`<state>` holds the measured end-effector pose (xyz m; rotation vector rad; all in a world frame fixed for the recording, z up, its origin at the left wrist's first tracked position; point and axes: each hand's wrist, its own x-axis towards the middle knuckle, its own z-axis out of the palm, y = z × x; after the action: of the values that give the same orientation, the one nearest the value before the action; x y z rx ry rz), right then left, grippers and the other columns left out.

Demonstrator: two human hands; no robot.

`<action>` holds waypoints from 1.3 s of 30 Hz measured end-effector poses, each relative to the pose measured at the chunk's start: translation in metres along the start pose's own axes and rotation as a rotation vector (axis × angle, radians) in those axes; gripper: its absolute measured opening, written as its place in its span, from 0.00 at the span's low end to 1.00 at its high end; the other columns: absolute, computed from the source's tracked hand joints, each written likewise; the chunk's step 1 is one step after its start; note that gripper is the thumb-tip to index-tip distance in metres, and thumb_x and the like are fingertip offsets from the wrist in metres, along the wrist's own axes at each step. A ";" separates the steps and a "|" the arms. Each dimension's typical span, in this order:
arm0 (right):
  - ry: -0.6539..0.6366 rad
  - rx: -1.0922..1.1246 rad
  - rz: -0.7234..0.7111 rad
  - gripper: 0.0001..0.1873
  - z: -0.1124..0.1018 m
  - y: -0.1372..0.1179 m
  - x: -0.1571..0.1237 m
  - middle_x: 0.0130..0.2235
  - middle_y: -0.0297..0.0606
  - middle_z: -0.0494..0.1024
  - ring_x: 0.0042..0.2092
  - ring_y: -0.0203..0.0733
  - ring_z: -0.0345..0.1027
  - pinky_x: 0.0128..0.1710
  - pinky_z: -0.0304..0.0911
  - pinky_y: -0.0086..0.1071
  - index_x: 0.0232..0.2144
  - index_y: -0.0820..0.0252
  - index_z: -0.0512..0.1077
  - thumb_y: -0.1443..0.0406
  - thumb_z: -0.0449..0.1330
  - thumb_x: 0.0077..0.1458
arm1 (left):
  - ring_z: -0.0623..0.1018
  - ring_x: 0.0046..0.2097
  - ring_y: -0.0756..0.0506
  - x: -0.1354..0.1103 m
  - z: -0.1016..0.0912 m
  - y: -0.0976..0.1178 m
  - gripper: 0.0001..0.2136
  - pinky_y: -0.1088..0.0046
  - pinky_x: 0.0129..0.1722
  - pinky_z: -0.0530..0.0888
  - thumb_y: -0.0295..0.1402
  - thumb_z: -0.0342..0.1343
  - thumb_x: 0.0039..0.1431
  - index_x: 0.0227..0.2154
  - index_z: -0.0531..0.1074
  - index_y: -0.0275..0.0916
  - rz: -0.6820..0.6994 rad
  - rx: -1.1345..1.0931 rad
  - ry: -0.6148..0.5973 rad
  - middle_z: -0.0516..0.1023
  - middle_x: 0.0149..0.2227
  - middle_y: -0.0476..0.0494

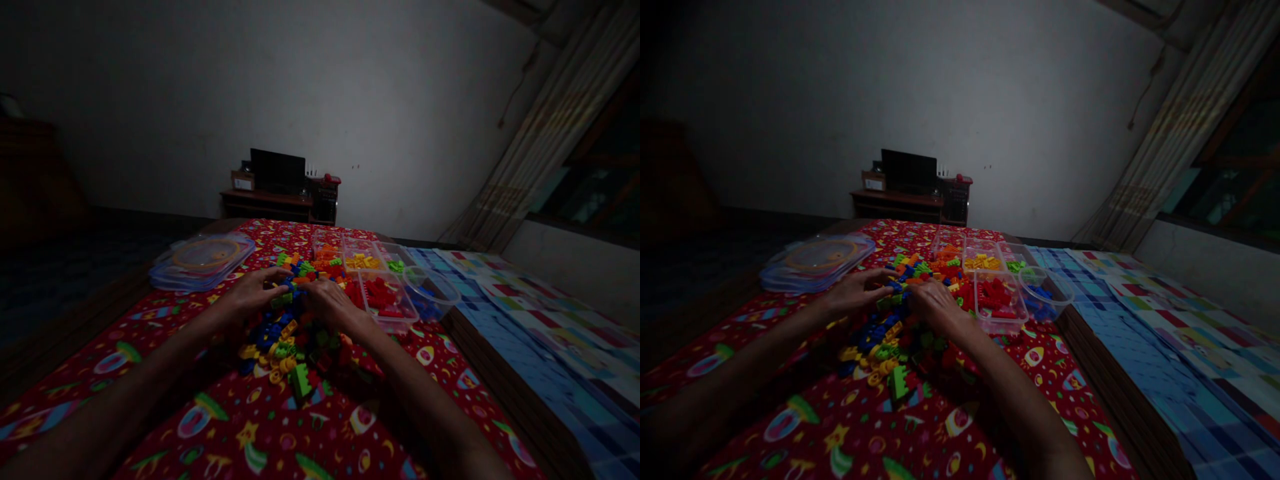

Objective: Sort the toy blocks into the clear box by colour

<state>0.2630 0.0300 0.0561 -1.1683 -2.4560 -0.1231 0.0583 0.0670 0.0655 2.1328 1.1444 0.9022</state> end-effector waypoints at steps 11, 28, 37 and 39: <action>0.132 0.181 0.030 0.21 -0.001 -0.004 0.001 0.42 0.42 0.76 0.41 0.41 0.68 0.40 0.60 0.30 0.56 0.59 0.62 0.70 0.52 0.59 | 0.79 0.44 0.37 -0.005 0.014 0.016 0.35 0.61 0.42 0.76 0.52 0.62 0.40 0.49 0.71 0.36 -0.123 -0.281 0.012 0.82 0.37 0.41; 0.192 -0.017 0.373 0.14 -0.063 0.049 -0.012 0.35 0.42 0.76 0.35 0.37 0.65 0.35 0.55 0.27 0.37 0.65 0.74 0.75 0.50 0.52 | 0.78 0.45 0.37 -0.003 0.005 0.001 0.23 0.62 0.46 0.74 0.49 0.53 0.49 0.42 0.76 0.40 0.015 0.155 0.073 0.80 0.45 0.41; 0.201 -0.360 0.935 0.21 -0.113 0.127 -0.079 0.43 0.50 0.77 0.47 0.46 0.69 0.44 0.60 0.31 0.44 0.65 0.76 0.74 0.51 0.49 | 0.76 0.47 0.38 -0.006 0.008 0.011 0.18 0.63 0.49 0.72 0.48 0.51 0.52 0.38 0.77 0.44 0.154 0.299 0.056 0.79 0.46 0.42; 0.162 -0.370 1.017 0.21 -0.113 0.136 -0.090 0.44 0.50 0.77 0.48 0.47 0.68 0.45 0.61 0.32 0.45 0.64 0.75 0.74 0.51 0.50 | 0.76 0.47 0.39 -0.007 0.008 0.013 0.17 0.63 0.49 0.72 0.46 0.50 0.54 0.39 0.76 0.43 0.200 0.302 0.041 0.78 0.46 0.42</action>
<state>0.4545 0.0240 0.1096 -2.2965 -1.4778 -0.3499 0.0681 0.0530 0.0674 2.5202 1.1635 0.9111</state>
